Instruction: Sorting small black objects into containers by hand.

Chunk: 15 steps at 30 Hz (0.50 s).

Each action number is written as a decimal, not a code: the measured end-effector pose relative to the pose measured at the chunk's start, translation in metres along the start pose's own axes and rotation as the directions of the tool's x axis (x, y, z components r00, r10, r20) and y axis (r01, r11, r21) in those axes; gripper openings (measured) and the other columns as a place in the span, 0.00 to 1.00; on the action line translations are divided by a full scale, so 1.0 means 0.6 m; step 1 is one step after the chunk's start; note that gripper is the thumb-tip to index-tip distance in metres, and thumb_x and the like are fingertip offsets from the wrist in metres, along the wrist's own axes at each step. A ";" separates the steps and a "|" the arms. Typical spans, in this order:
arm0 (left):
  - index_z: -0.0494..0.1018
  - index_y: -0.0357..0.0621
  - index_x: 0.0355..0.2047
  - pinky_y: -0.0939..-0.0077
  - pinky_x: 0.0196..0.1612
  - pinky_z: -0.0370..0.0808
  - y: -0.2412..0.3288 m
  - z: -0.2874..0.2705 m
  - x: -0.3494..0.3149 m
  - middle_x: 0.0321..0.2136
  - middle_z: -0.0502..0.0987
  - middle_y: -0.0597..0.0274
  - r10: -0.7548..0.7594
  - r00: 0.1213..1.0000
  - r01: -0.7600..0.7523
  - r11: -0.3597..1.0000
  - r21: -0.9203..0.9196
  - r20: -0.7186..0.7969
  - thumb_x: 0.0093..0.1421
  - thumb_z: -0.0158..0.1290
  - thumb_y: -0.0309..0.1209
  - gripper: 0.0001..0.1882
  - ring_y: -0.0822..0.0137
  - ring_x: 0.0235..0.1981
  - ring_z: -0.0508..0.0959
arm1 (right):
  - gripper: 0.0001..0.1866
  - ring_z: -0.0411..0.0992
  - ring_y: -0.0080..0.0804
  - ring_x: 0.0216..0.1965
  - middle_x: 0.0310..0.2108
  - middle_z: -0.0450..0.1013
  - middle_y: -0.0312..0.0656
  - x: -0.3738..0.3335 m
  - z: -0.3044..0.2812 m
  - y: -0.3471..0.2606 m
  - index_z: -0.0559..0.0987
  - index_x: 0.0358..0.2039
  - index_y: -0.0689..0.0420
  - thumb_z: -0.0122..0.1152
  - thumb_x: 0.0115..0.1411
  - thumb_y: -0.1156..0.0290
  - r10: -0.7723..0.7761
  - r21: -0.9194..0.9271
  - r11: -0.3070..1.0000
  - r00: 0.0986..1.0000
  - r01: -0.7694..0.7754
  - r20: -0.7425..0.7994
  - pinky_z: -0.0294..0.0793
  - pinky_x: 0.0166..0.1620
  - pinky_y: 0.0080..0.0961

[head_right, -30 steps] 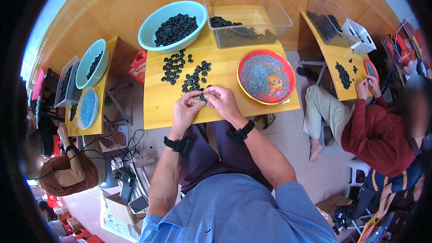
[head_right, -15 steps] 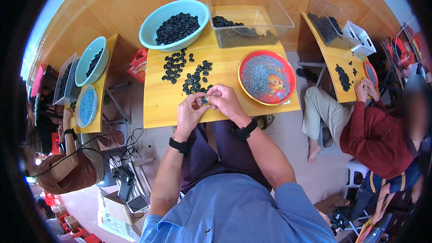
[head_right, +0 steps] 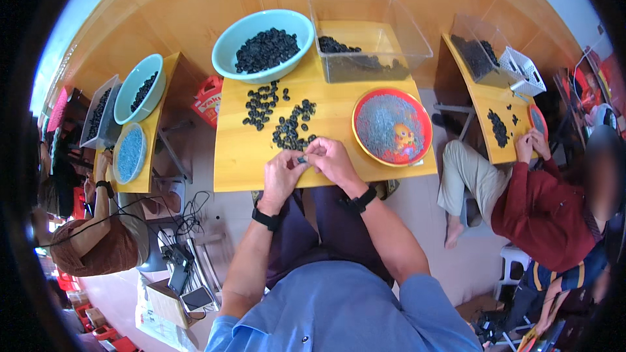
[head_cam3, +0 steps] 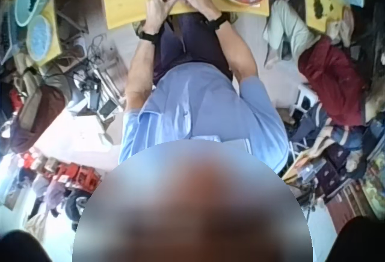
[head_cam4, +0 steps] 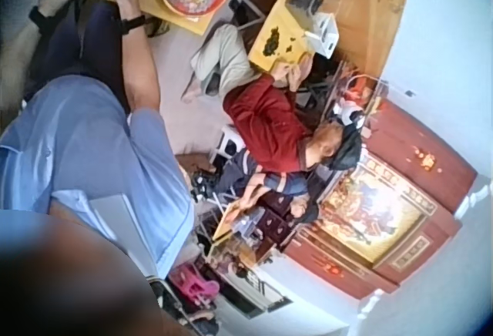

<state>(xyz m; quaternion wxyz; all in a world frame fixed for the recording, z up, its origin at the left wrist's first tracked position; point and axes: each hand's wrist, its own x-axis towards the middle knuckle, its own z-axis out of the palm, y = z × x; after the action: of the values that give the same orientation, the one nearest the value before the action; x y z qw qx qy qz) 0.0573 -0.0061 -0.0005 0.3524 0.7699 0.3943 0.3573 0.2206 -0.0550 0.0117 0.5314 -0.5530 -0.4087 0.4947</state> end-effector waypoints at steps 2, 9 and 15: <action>0.79 0.39 0.36 0.67 0.31 0.76 0.000 -0.005 -0.009 0.25 0.78 0.53 0.002 1.000 -0.002 1.000 0.008 0.019 0.52 0.66 0.27 0.11 0.59 0.25 0.79 | 0.02 0.68 0.15 0.20 0.22 0.74 0.33 -0.005 0.007 -0.004 0.78 0.32 0.60 0.63 0.60 0.77 0.026 -0.045 0.999 1.000 -0.026 -0.015 0.68 0.23 0.17; 0.80 0.38 0.36 0.69 0.30 0.76 -0.002 0.003 -0.030 0.23 0.78 0.54 0.058 0.998 -0.058 0.998 -0.021 -0.006 0.53 0.67 0.31 0.13 0.62 0.23 0.78 | 0.04 0.68 0.14 0.19 0.22 0.74 0.32 -0.019 0.005 0.020 0.77 0.32 0.58 0.65 0.59 0.76 0.001 -0.051 0.999 1.000 0.000 0.027 0.65 0.21 0.13; 0.76 0.41 0.48 0.75 0.32 0.76 -0.008 0.001 -0.010 0.28 0.78 0.61 -0.021 0.997 0.041 0.962 -0.270 0.079 0.56 0.61 0.22 0.18 0.71 0.25 0.76 | 0.06 0.78 0.25 0.25 0.24 0.77 0.38 0.003 -0.036 -0.001 0.80 0.36 0.64 0.57 0.57 0.80 0.166 -0.262 0.953 0.986 -0.152 0.032 0.79 0.29 0.22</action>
<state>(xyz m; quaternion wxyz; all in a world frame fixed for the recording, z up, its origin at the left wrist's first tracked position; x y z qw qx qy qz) 0.0538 -0.0094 -0.0063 0.4749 0.7210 0.3399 0.3729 0.2423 -0.0571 0.0110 0.4022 -0.6353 -0.4377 0.4930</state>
